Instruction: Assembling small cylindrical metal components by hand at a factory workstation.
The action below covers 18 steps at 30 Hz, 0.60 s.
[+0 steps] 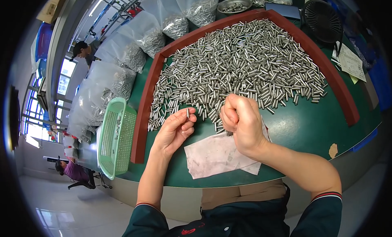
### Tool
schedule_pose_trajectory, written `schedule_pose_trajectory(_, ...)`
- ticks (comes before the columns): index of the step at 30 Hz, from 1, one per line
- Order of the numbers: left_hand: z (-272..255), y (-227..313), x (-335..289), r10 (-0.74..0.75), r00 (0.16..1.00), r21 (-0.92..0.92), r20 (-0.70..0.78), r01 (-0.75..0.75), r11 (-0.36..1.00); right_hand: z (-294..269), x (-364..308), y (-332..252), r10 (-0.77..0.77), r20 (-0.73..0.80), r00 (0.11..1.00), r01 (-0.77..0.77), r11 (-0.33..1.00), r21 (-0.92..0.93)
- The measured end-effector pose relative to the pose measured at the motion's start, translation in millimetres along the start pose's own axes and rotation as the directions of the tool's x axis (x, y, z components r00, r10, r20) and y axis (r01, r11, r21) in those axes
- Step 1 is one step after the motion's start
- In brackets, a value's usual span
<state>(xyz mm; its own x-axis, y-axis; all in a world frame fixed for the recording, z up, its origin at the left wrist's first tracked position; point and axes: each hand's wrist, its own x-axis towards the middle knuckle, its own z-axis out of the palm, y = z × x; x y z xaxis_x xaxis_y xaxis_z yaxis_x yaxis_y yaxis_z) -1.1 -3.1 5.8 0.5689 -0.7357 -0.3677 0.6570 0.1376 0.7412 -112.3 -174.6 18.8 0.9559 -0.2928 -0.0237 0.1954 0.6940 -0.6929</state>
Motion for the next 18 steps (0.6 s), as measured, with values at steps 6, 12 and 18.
schedule_pose_trajectory(6, -9.8, -1.1, 0.9, -0.072, 0.996, -0.176, 0.062, 0.082, 0.981, 0.2, -0.4, 0.1, 0.007, -0.005, 1.000, -0.007, 1.000, -0.003)
schedule_pose_trajectory(12, 1.9, 2.9, -0.9, 0.128, 0.991, 0.029, -0.048, -0.126, 0.992, -1.0, -0.5, 0.8, 0.013, -0.011, 1.000, -0.013, 1.000, -0.016)
schedule_pose_trajectory(18, 11.4, -5.7, 7.0, 0.526, 0.849, 0.880, -0.051, -0.211, 0.426, 0.9, -1.2, 0.6, 0.010, -0.021, 1.000, -0.011, 0.999, -0.034)
